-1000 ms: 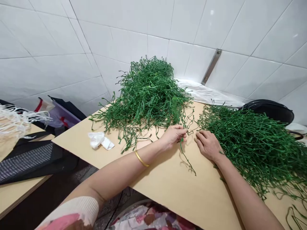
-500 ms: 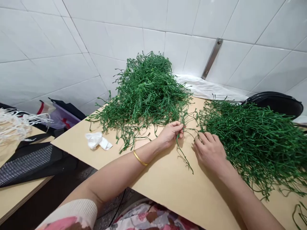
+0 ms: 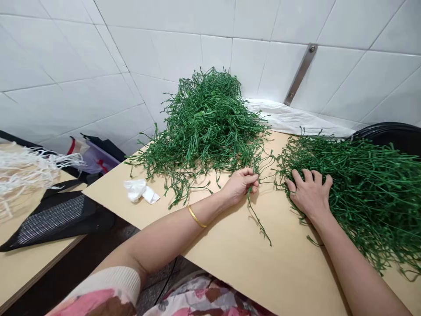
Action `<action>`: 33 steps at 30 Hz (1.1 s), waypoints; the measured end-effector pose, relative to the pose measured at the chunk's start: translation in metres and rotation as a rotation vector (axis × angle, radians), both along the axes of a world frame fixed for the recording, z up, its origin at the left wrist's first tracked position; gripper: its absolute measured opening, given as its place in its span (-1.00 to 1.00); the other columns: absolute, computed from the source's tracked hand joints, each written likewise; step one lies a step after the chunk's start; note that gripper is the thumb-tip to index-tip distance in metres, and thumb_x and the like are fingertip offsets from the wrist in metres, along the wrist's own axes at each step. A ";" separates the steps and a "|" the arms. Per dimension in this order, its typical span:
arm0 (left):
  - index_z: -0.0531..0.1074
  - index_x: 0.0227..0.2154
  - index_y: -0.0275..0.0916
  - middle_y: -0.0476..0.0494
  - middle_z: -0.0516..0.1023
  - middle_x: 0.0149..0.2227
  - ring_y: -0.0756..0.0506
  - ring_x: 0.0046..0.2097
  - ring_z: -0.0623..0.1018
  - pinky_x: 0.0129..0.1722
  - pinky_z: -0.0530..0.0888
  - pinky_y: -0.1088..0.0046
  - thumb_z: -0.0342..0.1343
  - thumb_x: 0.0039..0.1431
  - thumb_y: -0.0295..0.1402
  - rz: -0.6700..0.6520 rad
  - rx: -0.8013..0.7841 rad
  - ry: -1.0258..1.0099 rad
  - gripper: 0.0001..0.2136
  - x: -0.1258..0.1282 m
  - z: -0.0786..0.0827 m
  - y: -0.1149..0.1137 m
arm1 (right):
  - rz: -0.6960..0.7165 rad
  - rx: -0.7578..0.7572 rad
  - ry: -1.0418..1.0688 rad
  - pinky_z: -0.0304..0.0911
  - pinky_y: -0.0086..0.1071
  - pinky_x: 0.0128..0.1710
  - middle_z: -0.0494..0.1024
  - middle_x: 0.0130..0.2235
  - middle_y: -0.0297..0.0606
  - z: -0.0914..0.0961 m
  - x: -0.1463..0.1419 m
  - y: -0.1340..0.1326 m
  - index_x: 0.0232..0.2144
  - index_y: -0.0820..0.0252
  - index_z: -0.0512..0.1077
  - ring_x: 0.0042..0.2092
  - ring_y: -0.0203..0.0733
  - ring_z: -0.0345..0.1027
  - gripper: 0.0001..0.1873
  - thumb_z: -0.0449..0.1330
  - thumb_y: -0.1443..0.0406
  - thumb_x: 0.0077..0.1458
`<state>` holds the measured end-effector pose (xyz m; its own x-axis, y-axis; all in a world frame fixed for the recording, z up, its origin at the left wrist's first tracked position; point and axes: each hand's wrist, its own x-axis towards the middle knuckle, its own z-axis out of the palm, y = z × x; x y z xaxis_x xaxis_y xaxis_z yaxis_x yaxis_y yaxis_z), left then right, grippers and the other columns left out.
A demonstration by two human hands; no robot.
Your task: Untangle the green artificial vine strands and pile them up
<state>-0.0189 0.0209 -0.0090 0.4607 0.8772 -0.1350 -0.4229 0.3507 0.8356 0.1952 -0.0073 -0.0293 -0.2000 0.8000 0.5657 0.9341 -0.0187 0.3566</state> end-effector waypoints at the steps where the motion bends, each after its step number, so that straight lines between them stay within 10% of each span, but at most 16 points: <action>1: 0.17 -0.55 -0.26 0.05 0.36 -0.66 0.10 -0.66 0.33 -0.61 0.22 0.60 0.14 -0.07 -0.44 -0.002 0.007 -0.003 -0.80 0.000 -0.001 0.000 | -0.004 0.000 -0.001 -0.13 0.06 -0.09 0.41 -0.19 -0.01 0.001 -0.001 0.001 -0.19 0.26 0.40 -0.08 0.06 0.08 -0.65 -0.05 0.18 0.12; 12: 0.18 -0.56 -0.29 0.01 0.40 -0.61 0.10 -0.60 0.41 -0.54 0.30 0.61 0.10 -0.06 -0.53 -0.094 -0.021 -0.006 -0.83 0.001 -0.004 -0.001 | 0.301 0.056 0.375 0.05 -0.17 -0.14 0.46 -0.11 -0.14 0.050 -0.052 -0.045 -0.14 0.20 0.37 -0.11 -0.05 0.20 -0.72 0.03 0.34 0.07; 23: 0.24 -0.58 -0.33 0.00 0.37 -0.63 0.13 -0.63 0.34 -0.56 0.25 0.63 0.13 -0.08 -0.53 -0.154 -0.062 -0.061 -0.86 0.005 -0.005 -0.005 | 0.360 -0.313 1.057 0.17 -0.36 -0.28 0.47 -0.33 -0.26 0.021 -0.076 -0.042 -0.34 0.18 0.40 -0.29 -0.23 0.29 -0.84 0.04 0.29 0.06; 33: 0.13 -0.61 -0.28 0.07 0.30 -0.69 0.15 -0.71 0.27 -0.69 0.11 0.66 0.14 -0.08 -0.49 -0.094 -0.013 0.096 -0.76 0.006 0.004 -0.014 | 0.351 -0.295 1.107 0.13 -0.38 -0.40 0.31 -0.58 -0.39 0.020 -0.073 -0.045 -0.36 0.18 0.45 -0.48 -0.30 0.18 -0.84 0.09 0.26 0.04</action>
<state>-0.0131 0.0070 -0.0049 0.5254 0.8285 -0.1937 -0.3057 0.3962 0.8658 0.1225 -0.0519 -0.0092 0.0463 0.9270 0.3722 0.6747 0.2457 -0.6959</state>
